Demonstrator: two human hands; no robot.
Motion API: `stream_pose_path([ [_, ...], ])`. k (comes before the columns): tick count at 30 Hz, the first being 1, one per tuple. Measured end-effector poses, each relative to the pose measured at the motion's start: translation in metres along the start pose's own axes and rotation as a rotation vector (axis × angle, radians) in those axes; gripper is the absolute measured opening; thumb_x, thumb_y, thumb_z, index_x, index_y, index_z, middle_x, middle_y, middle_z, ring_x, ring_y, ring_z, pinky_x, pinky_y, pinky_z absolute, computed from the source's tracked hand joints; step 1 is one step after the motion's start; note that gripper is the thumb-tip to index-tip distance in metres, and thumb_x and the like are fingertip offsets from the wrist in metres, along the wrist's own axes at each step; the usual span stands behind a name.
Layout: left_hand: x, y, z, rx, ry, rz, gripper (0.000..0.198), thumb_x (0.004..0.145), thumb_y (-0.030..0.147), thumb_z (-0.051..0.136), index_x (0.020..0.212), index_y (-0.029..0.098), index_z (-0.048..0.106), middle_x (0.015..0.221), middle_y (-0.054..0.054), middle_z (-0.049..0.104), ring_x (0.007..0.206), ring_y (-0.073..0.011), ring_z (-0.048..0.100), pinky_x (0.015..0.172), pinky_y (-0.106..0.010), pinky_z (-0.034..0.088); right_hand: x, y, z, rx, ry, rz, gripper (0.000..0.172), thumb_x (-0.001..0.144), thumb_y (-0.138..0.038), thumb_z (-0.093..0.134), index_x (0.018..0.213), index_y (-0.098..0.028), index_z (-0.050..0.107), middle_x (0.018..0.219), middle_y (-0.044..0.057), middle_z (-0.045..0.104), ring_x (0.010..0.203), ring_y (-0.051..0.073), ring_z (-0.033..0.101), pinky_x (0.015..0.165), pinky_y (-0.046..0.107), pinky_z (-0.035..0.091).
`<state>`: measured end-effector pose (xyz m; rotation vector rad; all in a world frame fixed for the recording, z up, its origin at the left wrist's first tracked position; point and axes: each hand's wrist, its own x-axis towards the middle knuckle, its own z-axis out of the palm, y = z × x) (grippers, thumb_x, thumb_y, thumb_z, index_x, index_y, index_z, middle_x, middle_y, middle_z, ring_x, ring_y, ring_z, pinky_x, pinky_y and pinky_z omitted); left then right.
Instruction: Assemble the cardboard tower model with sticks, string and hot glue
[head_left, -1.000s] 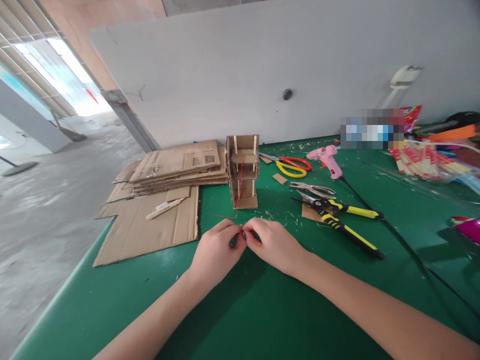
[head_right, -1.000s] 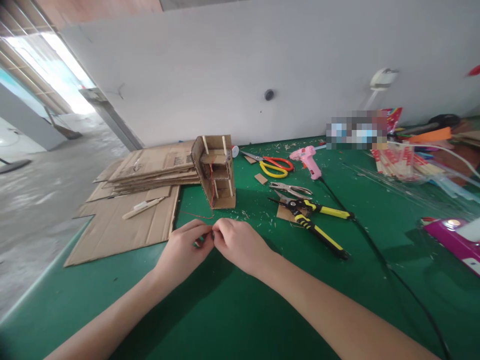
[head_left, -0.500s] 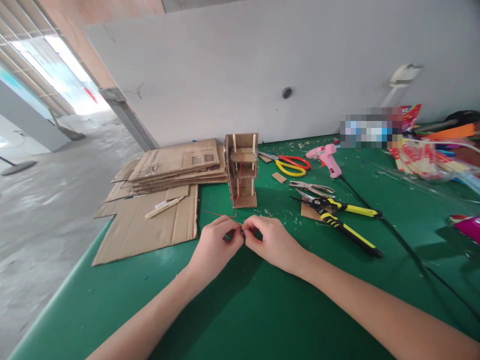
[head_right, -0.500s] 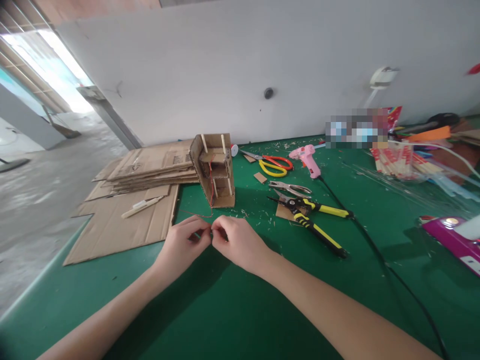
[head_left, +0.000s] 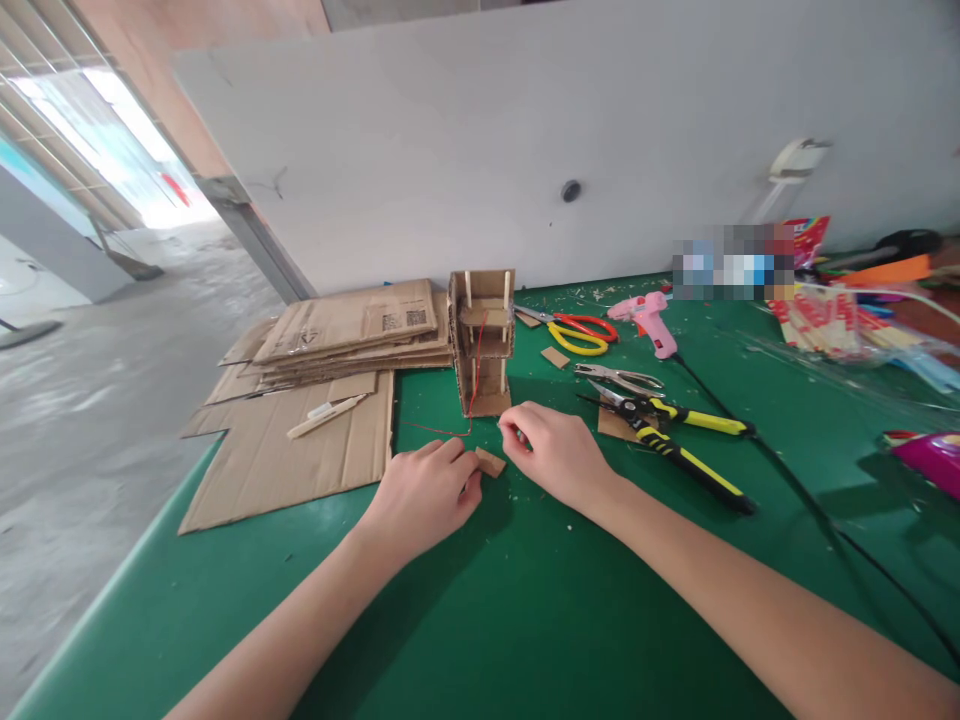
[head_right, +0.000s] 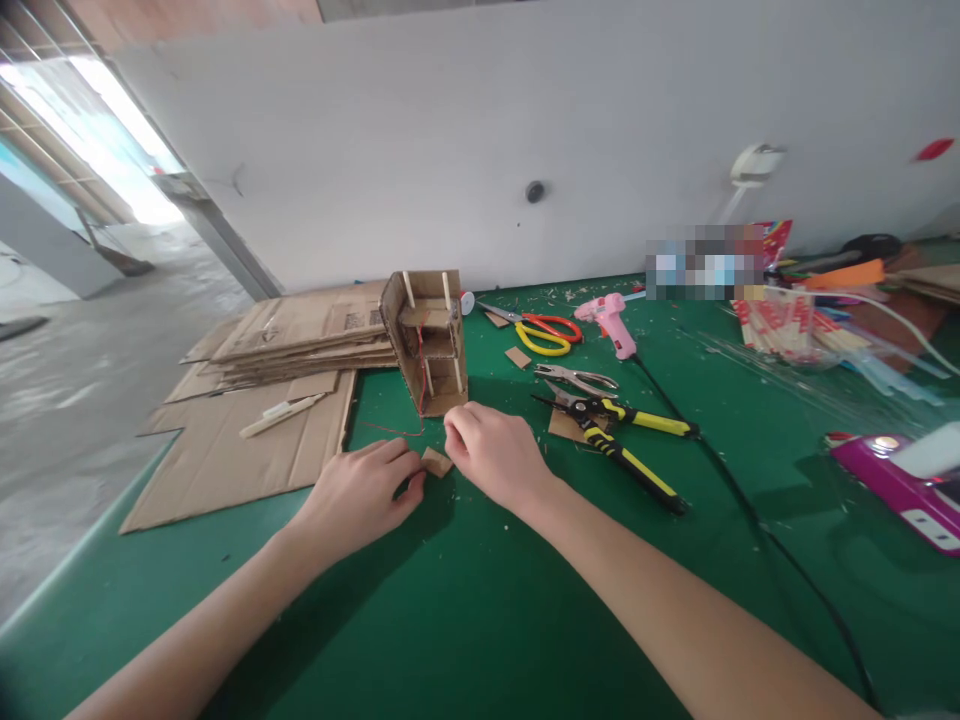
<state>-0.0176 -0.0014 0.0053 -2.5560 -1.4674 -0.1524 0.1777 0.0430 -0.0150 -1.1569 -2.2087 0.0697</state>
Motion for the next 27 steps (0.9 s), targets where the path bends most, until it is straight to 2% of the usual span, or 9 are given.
stream_pose_path([
  [4, -0.002, -0.003, -0.001, 0.032, -0.093, 0.033, 0.031, 0.098, 0.022, 0.033, 0.108, 0.024, 0.063, 0.081, -0.003, 0.070, 0.061, -0.0225, 0.067, 0.048, -0.028, 0.033, 0.003, 0.007, 0.000, -0.270, -0.109, -0.093, 0.024, 0.093, -0.016, 0.043, 0.081, -0.017, 0.063, 0.080, 0.004, 0.065, 0.078, 0.015, 0.059, 0.053, 0.029, 0.022],
  [7, -0.001, -0.006, -0.001, -0.008, -0.089, -0.027, 0.035, 0.098, 0.023, 0.033, 0.122, 0.025, 0.058, 0.089, -0.004, 0.074, 0.067, -0.0243, 0.070, 0.049, -0.028, 0.033, 0.002, 0.008, 0.000, -0.312, -0.195, -0.084, 0.023, 0.092, -0.016, 0.043, 0.081, -0.017, 0.064, 0.080, 0.004, 0.065, 0.078, 0.015, 0.059, 0.051, 0.029, 0.019],
  [12, 0.003, -0.011, -0.009, -0.214, -0.054, -0.342, 0.037, 0.090, 0.018, 0.039, 0.121, 0.024, 0.059, 0.095, -0.004, 0.073, 0.073, -0.0246, 0.069, 0.056, -0.032, 0.041, 0.002, 0.010, -0.001, -0.085, -0.183, 0.088, 0.017, 0.091, -0.018, 0.048, 0.084, -0.020, 0.064, 0.080, 0.001, 0.067, 0.072, 0.013, 0.059, 0.052, 0.024, 0.026],
  [14, 0.006, -0.014, -0.012, -0.315, -0.029, -0.419, 0.037, 0.086, 0.017, 0.041, 0.119, 0.022, 0.059, 0.101, -0.006, 0.070, 0.077, -0.0247, 0.068, 0.062, -0.035, 0.046, 0.005, 0.011, 0.000, 0.028, -0.150, 0.165, 0.017, 0.093, -0.019, 0.048, 0.089, -0.020, 0.064, 0.081, -0.001, 0.069, 0.069, 0.011, 0.060, 0.056, 0.022, 0.033],
  [16, 0.012, -0.020, -0.011, -0.437, 0.054, -0.452, 0.042, 0.082, 0.017, 0.044, 0.123, 0.020, 0.055, 0.114, -0.010, 0.063, 0.088, -0.0258, 0.067, 0.071, -0.039, 0.051, 0.010, 0.011, 0.002, 0.032, -0.134, 0.182, 0.021, 0.097, -0.021, 0.044, 0.098, -0.020, 0.065, 0.085, 0.000, 0.072, 0.071, 0.010, 0.063, 0.060, 0.021, 0.037],
  [19, 0.030, -0.036, -0.005, -0.685, 0.243, -0.442, 0.064, 0.075, 0.018, 0.052, 0.137, 0.017, 0.041, 0.135, -0.017, 0.048, 0.116, -0.0300, 0.058, 0.085, -0.043, 0.053, 0.021, 0.007, 0.006, -0.094, -0.152, 0.152, 0.027, 0.099, -0.025, 0.041, 0.104, -0.021, 0.067, 0.086, 0.002, 0.075, 0.075, 0.014, 0.068, 0.059, 0.024, 0.037],
  [21, 0.047, -0.049, -0.001, -0.893, 0.275, -0.393, 0.076, 0.070, 0.019, 0.055, 0.142, 0.019, 0.034, 0.143, -0.018, 0.041, 0.131, -0.0329, 0.047, 0.093, -0.046, 0.051, 0.030, 0.003, 0.009, -0.167, -0.170, 0.128, 0.030, 0.098, -0.025, 0.040, 0.100, -0.021, 0.070, 0.082, 0.005, 0.075, 0.073, 0.018, 0.068, 0.057, 0.027, 0.033],
  [24, 0.068, -0.063, 0.003, -1.207, 0.276, -0.293, 0.080, 0.072, 0.026, 0.060, 0.145, 0.021, 0.028, 0.147, -0.017, 0.041, 0.136, -0.0340, 0.042, 0.103, -0.053, 0.045, 0.040, -0.001, 0.012, -0.255, -0.199, 0.087, 0.031, 0.097, -0.023, 0.039, 0.100, -0.020, 0.071, 0.081, 0.008, 0.075, 0.073, 0.021, 0.069, 0.056, 0.029, 0.030],
  [27, 0.076, -0.068, 0.008, -1.389, 0.300, -0.220, 0.081, 0.077, 0.040, 0.067, 0.145, 0.021, 0.027, 0.145, -0.018, 0.044, 0.135, -0.0337, 0.045, 0.108, -0.054, 0.040, 0.047, -0.001, 0.015, -0.307, -0.213, 0.057, 0.031, 0.097, -0.023, 0.040, 0.106, -0.020, 0.069, 0.087, 0.009, 0.076, 0.076, 0.021, 0.070, 0.057, 0.030, 0.031],
])
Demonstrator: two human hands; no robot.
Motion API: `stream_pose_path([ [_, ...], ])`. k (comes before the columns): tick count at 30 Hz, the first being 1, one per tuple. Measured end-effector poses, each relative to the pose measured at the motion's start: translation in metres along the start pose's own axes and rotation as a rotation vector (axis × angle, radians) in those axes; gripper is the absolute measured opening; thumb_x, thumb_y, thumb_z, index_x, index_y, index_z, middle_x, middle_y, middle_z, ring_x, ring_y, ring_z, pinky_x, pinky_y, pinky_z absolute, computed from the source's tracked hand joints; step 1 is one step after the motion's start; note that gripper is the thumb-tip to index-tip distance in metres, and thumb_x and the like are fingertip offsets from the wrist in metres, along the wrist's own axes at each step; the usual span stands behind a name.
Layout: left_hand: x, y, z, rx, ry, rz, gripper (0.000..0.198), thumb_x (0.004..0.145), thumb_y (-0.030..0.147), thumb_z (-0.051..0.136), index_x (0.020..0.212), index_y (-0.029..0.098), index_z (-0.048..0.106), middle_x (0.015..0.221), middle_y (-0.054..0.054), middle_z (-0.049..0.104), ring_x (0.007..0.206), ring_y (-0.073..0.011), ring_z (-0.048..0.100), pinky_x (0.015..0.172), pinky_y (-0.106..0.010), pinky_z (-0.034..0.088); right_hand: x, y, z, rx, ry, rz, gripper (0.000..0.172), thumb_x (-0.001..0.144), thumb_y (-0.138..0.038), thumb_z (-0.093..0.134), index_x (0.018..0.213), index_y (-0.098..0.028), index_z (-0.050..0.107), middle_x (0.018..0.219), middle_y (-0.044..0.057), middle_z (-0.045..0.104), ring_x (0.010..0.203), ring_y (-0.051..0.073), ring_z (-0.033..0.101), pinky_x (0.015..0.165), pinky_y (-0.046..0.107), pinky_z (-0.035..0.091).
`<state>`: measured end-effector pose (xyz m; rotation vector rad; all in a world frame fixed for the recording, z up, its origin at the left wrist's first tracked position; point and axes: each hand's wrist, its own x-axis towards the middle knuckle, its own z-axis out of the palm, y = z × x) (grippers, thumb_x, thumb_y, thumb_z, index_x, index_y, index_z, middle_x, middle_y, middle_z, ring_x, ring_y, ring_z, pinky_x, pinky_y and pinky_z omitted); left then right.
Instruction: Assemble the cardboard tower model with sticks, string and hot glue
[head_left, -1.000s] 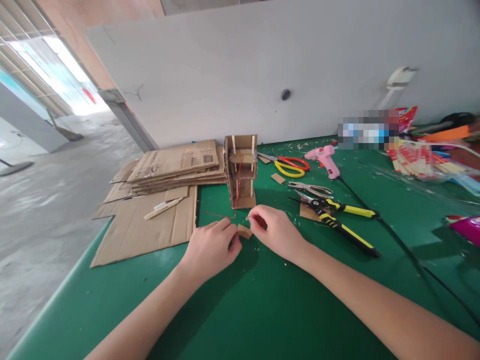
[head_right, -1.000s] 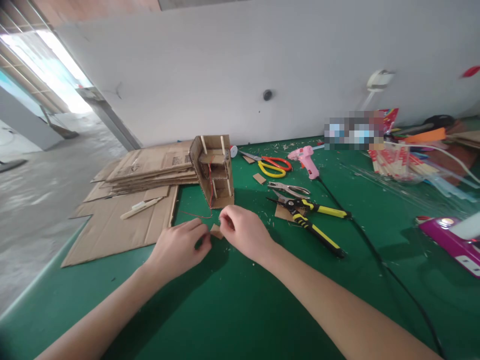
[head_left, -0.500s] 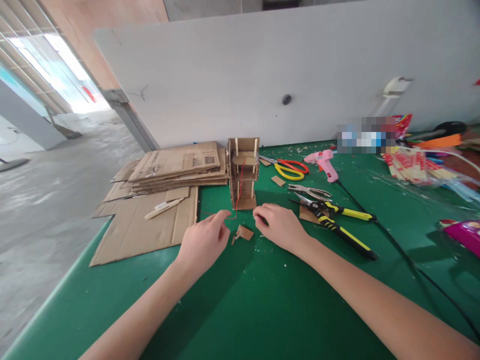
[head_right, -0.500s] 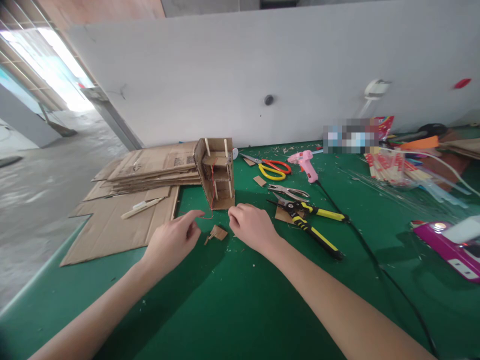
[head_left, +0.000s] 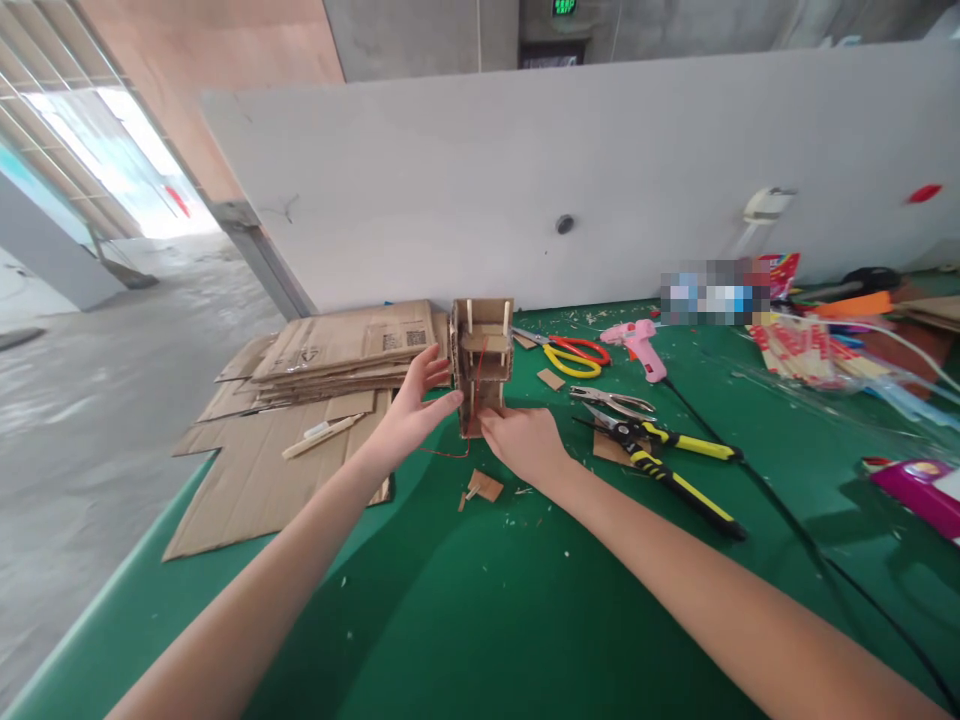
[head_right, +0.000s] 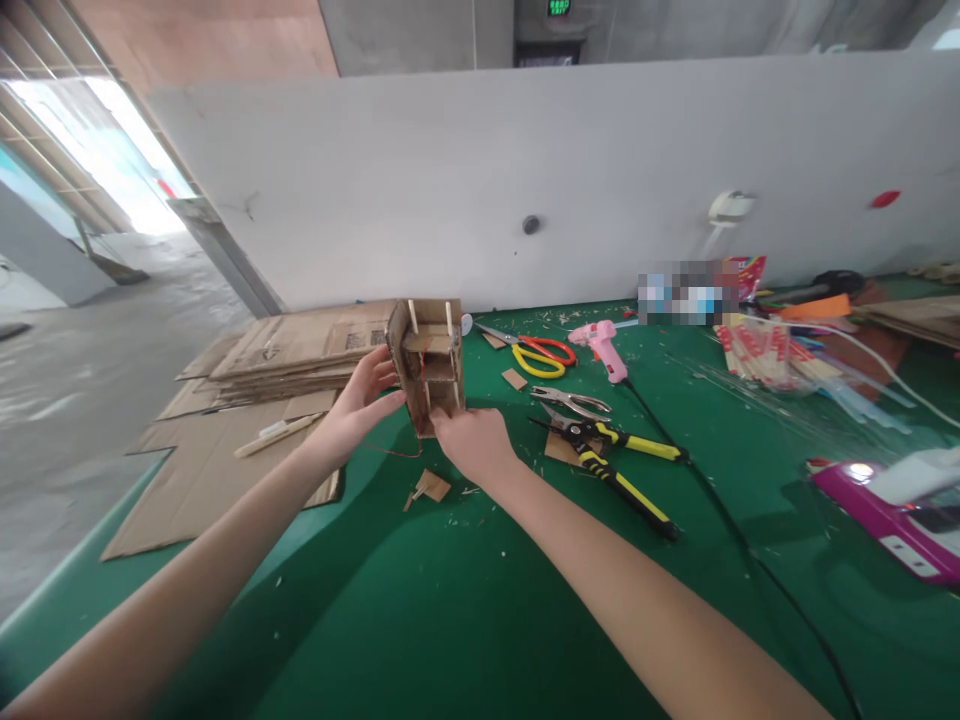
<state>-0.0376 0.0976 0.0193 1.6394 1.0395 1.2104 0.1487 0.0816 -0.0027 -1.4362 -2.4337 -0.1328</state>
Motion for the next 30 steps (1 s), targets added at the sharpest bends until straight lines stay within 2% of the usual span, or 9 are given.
stream_pose_path([
  [5, -0.003, -0.007, 0.004, -0.056, -0.023, -0.004, 0.074, 0.083, 0.053, 0.066, 0.141, 0.019, 0.036, 0.146, -0.019, 0.045, 0.131, -0.0341, 0.050, 0.109, -0.053, 0.040, 0.006, -0.001, 0.005, -0.034, -0.016, -0.015, 0.031, 0.098, -0.023, 0.038, 0.107, -0.020, 0.067, 0.097, 0.009, 0.076, 0.083, 0.021, 0.070, 0.059, 0.030, 0.035],
  [14, -0.007, -0.002, 0.009, 0.003, 0.012, -0.068, 0.070, 0.084, 0.058, 0.063, 0.137, 0.018, 0.043, 0.144, -0.018, 0.048, 0.126, -0.0338, 0.054, 0.105, -0.053, 0.043, 0.003, 0.001, 0.002, -0.010, -0.062, 0.001, 0.030, 0.097, -0.026, 0.041, 0.107, -0.025, 0.069, 0.101, 0.005, 0.076, 0.083, 0.021, 0.071, 0.060, 0.029, 0.040],
  [20, -0.008, -0.003, 0.012, 0.037, 0.030, -0.044, 0.068, 0.085, 0.057, 0.063, 0.136, 0.016, 0.045, 0.142, -0.018, 0.050, 0.122, -0.0314, 0.057, 0.106, -0.051, 0.044, -0.004, 0.003, 0.002, 0.012, -0.065, 0.050, 0.029, 0.096, -0.026, 0.041, 0.105, -0.024, 0.068, 0.100, 0.004, 0.076, 0.083, 0.022, 0.072, 0.063, 0.030, 0.044],
  [25, -0.008, -0.004, 0.013, 0.033, 0.006, -0.066, 0.069, 0.085, 0.056, 0.063, 0.136, 0.015, 0.043, 0.146, -0.020, 0.047, 0.129, -0.0353, 0.052, 0.103, -0.052, 0.046, -0.003, 0.002, 0.002, 0.020, -0.082, 0.046, 0.028, 0.096, -0.027, 0.041, 0.105, -0.023, 0.067, 0.101, 0.005, 0.076, 0.084, 0.023, 0.072, 0.065, 0.031, 0.046],
  [30, -0.009, -0.004, 0.015, 0.028, 0.010, -0.080, 0.065, 0.085, 0.055, 0.062, 0.133, 0.014, 0.045, 0.147, -0.020, 0.047, 0.131, -0.0352, 0.051, 0.101, -0.049, 0.048, -0.001, 0.000, 0.001, 0.024, -0.090, 0.053, 0.031, 0.095, -0.025, 0.042, 0.118, -0.022, 0.062, 0.103, 0.007, 0.076, 0.083, 0.024, 0.072, 0.066, 0.033, 0.047],
])
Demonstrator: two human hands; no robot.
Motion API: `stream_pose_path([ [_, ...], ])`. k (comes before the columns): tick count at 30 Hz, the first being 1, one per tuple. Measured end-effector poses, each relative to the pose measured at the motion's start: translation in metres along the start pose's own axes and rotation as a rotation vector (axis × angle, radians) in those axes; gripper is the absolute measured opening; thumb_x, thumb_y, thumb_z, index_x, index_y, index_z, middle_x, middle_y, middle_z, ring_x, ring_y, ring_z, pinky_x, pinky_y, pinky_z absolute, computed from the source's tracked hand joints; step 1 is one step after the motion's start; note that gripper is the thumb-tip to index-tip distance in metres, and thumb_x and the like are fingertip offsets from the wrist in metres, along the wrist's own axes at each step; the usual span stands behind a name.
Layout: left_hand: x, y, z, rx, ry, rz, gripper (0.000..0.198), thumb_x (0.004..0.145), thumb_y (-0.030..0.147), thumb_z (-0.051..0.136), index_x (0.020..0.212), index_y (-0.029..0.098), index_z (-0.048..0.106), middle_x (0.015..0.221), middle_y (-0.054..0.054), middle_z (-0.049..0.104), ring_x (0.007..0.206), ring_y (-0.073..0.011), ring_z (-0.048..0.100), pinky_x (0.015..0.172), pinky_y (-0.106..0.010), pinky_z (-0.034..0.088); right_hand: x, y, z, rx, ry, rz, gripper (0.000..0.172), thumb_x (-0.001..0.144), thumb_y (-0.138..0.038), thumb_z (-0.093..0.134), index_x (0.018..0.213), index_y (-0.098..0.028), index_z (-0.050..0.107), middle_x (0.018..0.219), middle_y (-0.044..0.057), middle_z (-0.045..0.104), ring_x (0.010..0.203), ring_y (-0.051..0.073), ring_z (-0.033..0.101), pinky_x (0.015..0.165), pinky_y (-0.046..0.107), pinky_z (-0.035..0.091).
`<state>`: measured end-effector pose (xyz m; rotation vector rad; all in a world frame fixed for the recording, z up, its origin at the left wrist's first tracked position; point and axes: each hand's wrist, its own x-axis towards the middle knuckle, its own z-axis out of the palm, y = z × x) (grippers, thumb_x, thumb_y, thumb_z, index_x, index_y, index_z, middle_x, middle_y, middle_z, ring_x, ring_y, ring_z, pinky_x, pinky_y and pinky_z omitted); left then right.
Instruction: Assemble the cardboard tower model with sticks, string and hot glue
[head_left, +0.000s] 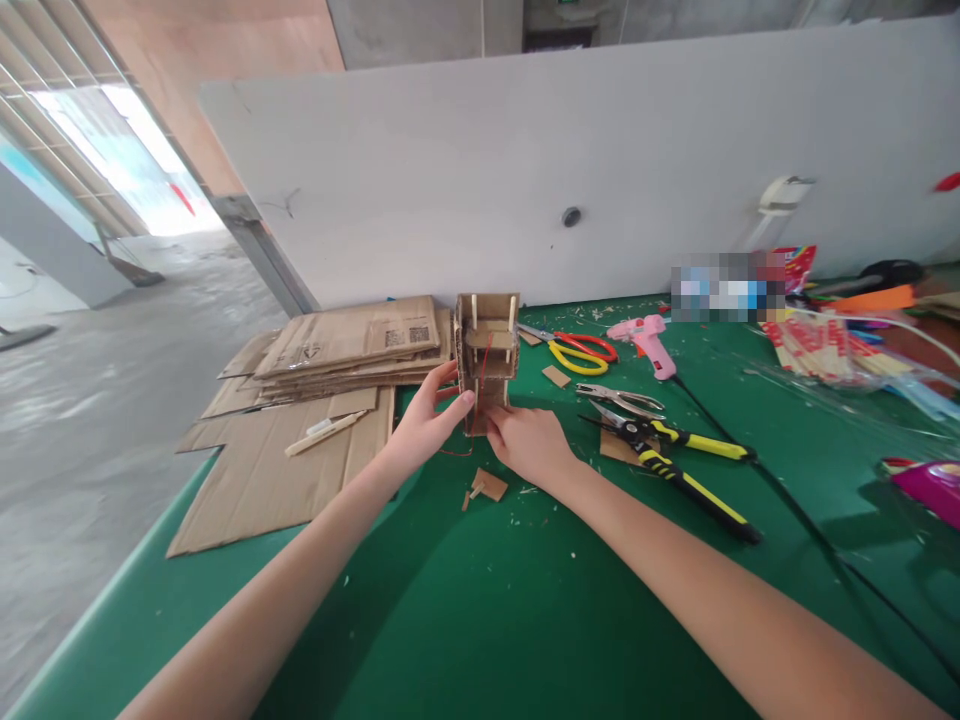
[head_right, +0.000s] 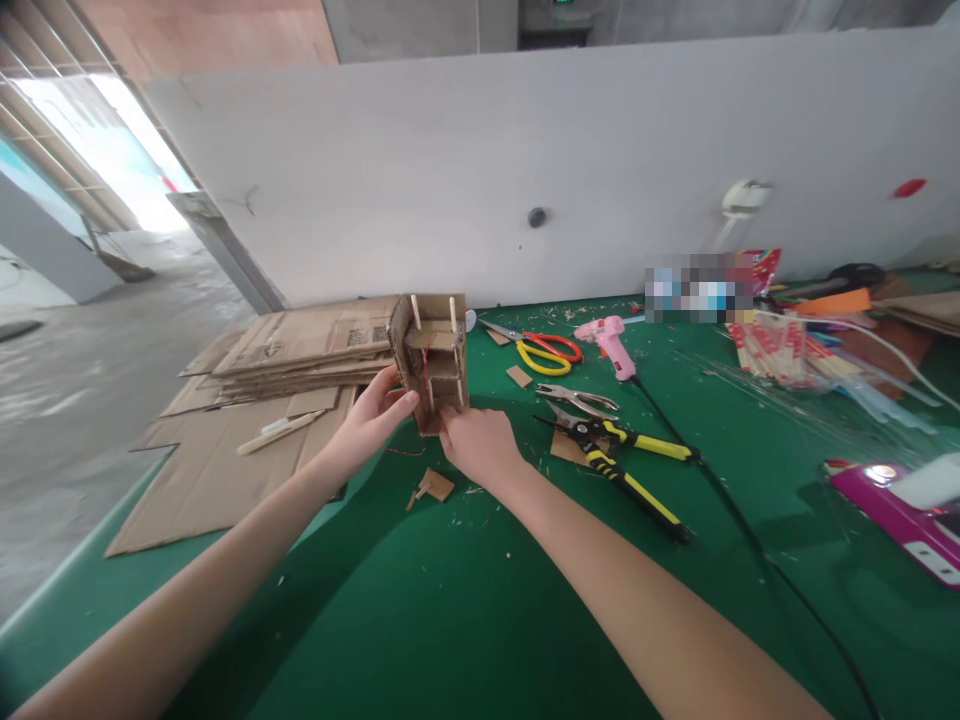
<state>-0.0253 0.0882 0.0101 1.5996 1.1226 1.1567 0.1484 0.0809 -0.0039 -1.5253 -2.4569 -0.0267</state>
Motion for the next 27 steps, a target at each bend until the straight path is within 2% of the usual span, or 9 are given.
stream_pose_path([
  [12, -0.0005, 0.0018, 0.0023, -0.009, -0.004, -0.027, 0.055, 0.085, 0.049, 0.064, 0.128, 0.017, 0.050, 0.145, -0.016, 0.050, 0.131, -0.0356, 0.051, 0.091, -0.044, 0.056, 0.0014, 0.0012, 0.0008, 0.011, -0.012, -0.039, 0.028, 0.094, -0.026, 0.043, 0.113, -0.022, 0.063, 0.103, 0.006, 0.075, 0.084, 0.024, 0.072, 0.067, 0.032, 0.047],
  [16, 0.0004, 0.0016, 0.0024, -0.006, -0.001, -0.018, 0.057, 0.084, 0.049, 0.064, 0.128, 0.015, 0.050, 0.146, -0.018, 0.049, 0.132, -0.0364, 0.050, 0.097, -0.049, 0.053, -0.0003, 0.0014, 0.0009, 0.011, -0.004, -0.028, 0.030, 0.095, -0.026, 0.041, 0.115, -0.019, 0.062, 0.103, 0.008, 0.075, 0.083, 0.024, 0.072, 0.066, 0.032, 0.047],
  [19, 0.0007, 0.0016, 0.0023, 0.003, 0.006, -0.017, 0.058, 0.084, 0.048, 0.064, 0.129, 0.015, 0.050, 0.145, -0.019, 0.050, 0.131, -0.0361, 0.051, 0.101, -0.052, 0.050, -0.0014, 0.0019, 0.0006, 0.019, -0.001, -0.056, 0.030, 0.094, -0.026, 0.042, 0.115, -0.021, 0.063, 0.104, 0.006, 0.075, 0.085, 0.023, 0.072, 0.066, 0.031, 0.046],
  [27, -0.0004, 0.0023, 0.0018, 0.029, 0.002, -0.022, 0.052, 0.087, 0.046, 0.062, 0.128, 0.016, 0.050, 0.143, -0.016, 0.053, 0.130, -0.0336, 0.053, 0.097, -0.045, 0.053, -0.0018, 0.0021, 0.0013, 0.024, -0.009, -0.099, 0.032, 0.095, -0.026, 0.041, 0.114, -0.024, 0.067, 0.108, 0.004, 0.075, 0.087, 0.021, 0.071, 0.067, 0.030, 0.045],
])
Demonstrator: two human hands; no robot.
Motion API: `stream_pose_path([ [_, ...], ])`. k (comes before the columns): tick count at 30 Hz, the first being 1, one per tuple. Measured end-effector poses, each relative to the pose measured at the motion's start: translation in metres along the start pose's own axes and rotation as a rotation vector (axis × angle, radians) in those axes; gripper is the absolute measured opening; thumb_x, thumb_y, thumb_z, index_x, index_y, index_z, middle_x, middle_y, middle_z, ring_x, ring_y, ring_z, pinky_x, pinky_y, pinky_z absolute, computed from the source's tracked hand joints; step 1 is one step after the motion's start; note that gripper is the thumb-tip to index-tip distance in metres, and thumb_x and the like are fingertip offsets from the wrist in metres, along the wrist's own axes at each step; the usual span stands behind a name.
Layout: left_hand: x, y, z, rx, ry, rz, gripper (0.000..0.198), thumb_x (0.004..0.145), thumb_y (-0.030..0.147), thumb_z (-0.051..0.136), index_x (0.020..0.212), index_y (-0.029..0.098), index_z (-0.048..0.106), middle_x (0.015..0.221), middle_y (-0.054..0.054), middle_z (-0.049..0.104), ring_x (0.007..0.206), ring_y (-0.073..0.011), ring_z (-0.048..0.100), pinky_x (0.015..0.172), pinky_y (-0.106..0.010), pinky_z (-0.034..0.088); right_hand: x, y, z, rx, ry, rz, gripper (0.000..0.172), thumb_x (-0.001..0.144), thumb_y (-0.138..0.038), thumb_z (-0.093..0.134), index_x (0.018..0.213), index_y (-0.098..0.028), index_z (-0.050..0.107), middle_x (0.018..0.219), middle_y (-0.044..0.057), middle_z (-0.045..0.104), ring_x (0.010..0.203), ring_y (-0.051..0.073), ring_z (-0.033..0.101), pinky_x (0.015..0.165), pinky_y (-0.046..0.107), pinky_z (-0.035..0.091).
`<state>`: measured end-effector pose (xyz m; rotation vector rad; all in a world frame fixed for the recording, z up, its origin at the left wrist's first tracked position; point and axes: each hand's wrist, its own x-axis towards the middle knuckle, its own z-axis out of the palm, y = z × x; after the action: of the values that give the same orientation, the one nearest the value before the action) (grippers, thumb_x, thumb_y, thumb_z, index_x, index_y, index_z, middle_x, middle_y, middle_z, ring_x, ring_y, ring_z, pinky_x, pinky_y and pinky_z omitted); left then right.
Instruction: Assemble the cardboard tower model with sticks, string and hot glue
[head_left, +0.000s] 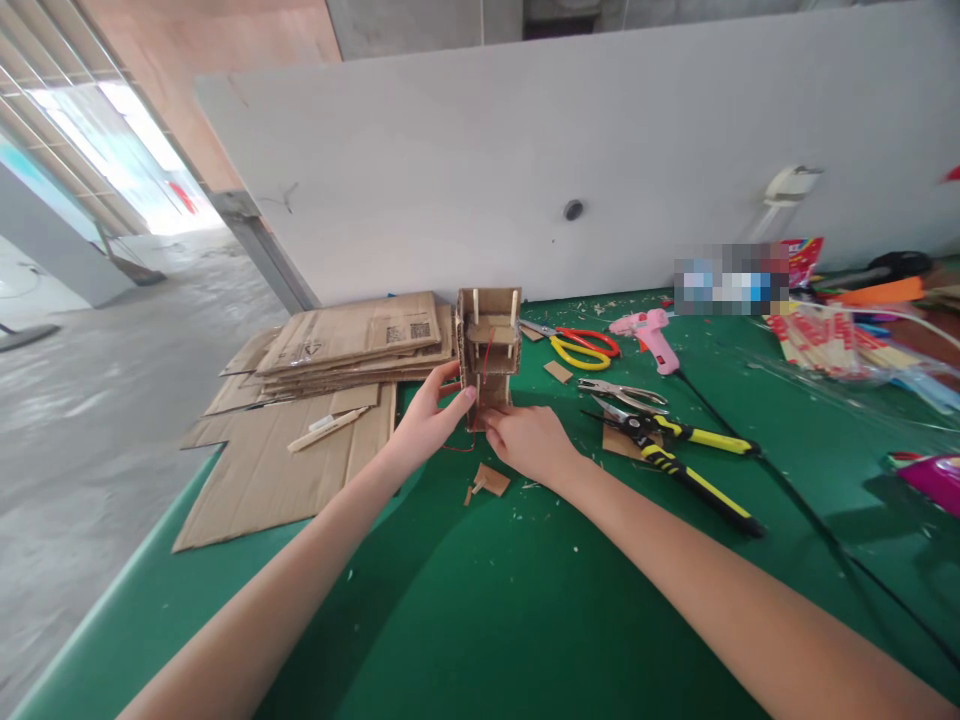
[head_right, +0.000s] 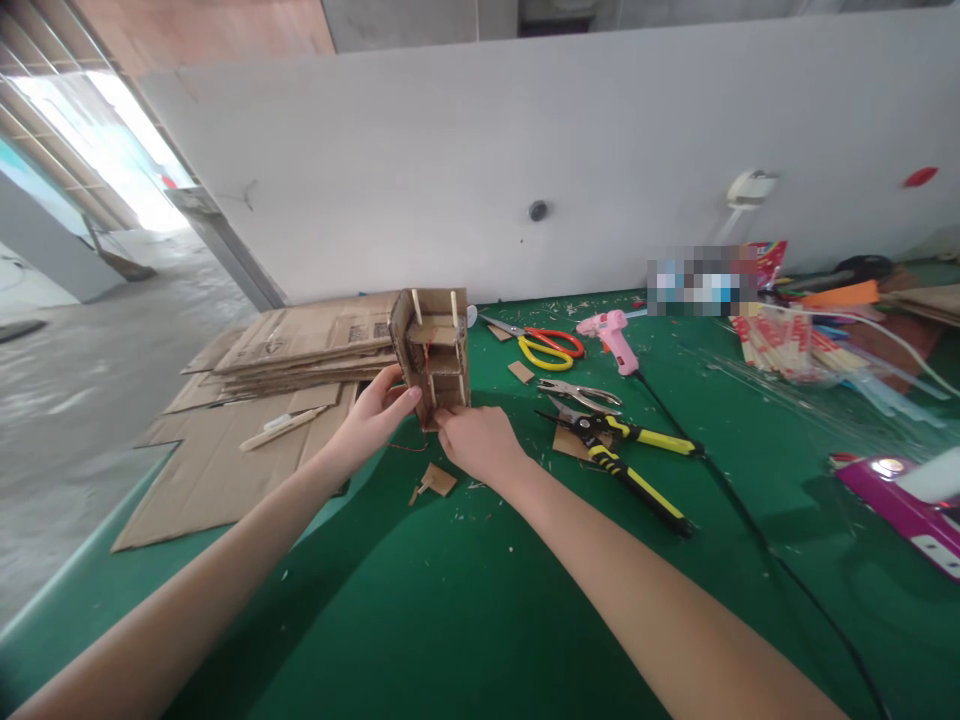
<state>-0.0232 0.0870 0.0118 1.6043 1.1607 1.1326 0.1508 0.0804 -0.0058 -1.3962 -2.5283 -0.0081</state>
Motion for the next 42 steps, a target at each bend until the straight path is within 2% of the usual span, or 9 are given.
stream_pose_path([
  [4, 0.001, -0.003, -0.001, -0.006, 0.011, 0.015, 0.051, 0.087, 0.046, 0.062, 0.127, 0.016, 0.051, 0.142, -0.016, 0.055, 0.129, -0.0337, 0.054, 0.099, -0.047, 0.051, 0.000, 0.000, -0.001, -0.008, 0.003, 0.021, 0.031, 0.095, -0.024, 0.041, 0.113, -0.021, 0.067, 0.105, 0.006, 0.075, 0.086, 0.022, 0.071, 0.067, 0.031, 0.046],
  [9, 0.001, -0.004, -0.001, -0.003, 0.007, 0.017, 0.050, 0.088, 0.044, 0.061, 0.128, 0.016, 0.050, 0.142, -0.016, 0.054, 0.129, -0.0333, 0.053, 0.102, -0.048, 0.050, 0.000, 0.000, -0.001, -0.014, -0.011, -0.034, 0.032, 0.095, -0.024, 0.041, 0.114, -0.025, 0.068, 0.111, 0.003, 0.074, 0.090, 0.021, 0.071, 0.066, 0.031, 0.046],
  [14, 0.001, -0.003, 0.000, 0.001, -0.002, 0.024, 0.051, 0.088, 0.045, 0.061, 0.128, 0.015, 0.050, 0.142, -0.016, 0.054, 0.129, -0.0336, 0.054, 0.099, -0.047, 0.051, 0.000, 0.000, -0.002, -0.038, -0.028, -0.066, 0.035, 0.096, -0.023, 0.039, 0.117, -0.024, 0.066, 0.110, 0.005, 0.074, 0.088, 0.023, 0.071, 0.065, 0.034, 0.046],
  [20, 0.003, -0.006, -0.001, 0.008, -0.005, 0.030, 0.053, 0.088, 0.046, 0.060, 0.130, 0.016, 0.049, 0.142, -0.016, 0.054, 0.128, -0.0347, 0.054, 0.088, -0.043, 0.056, 0.000, -0.002, -0.001, -0.048, -0.011, 0.016, 0.032, 0.094, -0.023, 0.041, 0.118, -0.018, 0.061, 0.104, 0.009, 0.074, 0.083, 0.025, 0.071, 0.064, 0.035, 0.047],
  [24, 0.003, -0.006, 0.000, 0.022, -0.004, 0.019, 0.051, 0.088, 0.045, 0.060, 0.129, 0.017, 0.049, 0.141, -0.015, 0.055, 0.126, -0.0337, 0.056, 0.080, -0.038, 0.058, 0.003, -0.002, 0.001, -0.047, -0.008, 0.037, 0.034, 0.094, -0.026, 0.040, 0.121, -0.019, 0.060, 0.104, 0.009, 0.074, 0.082, 0.027, 0.072, 0.063, 0.036, 0.048],
  [33, 0.003, -0.008, 0.001, 0.026, -0.002, 0.036, 0.049, 0.089, 0.045, 0.059, 0.127, 0.017, 0.050, 0.142, -0.015, 0.054, 0.128, -0.0326, 0.054, 0.083, -0.038, 0.057, 0.006, 0.000, 0.004, -0.029, -0.044, 0.078, 0.030, 0.094, -0.030, 0.041, 0.116, -0.021, 0.060, 0.099, 0.009, 0.075, 0.082, 0.027, 0.072, 0.065, 0.036, 0.049],
  [42, 0.003, -0.011, 0.001, -0.002, -0.003, 0.039, 0.051, 0.088, 0.048, 0.061, 0.127, 0.018, 0.050, 0.142, -0.015, 0.054, 0.128, -0.0329, 0.055, 0.085, -0.040, 0.057, 0.005, -0.001, 0.006, -0.020, -0.008, 0.139, 0.032, 0.096, -0.026, 0.037, 0.121, -0.018, 0.055, 0.098, 0.010, 0.076, 0.083, 0.028, 0.073, 0.066, 0.037, 0.050],
])
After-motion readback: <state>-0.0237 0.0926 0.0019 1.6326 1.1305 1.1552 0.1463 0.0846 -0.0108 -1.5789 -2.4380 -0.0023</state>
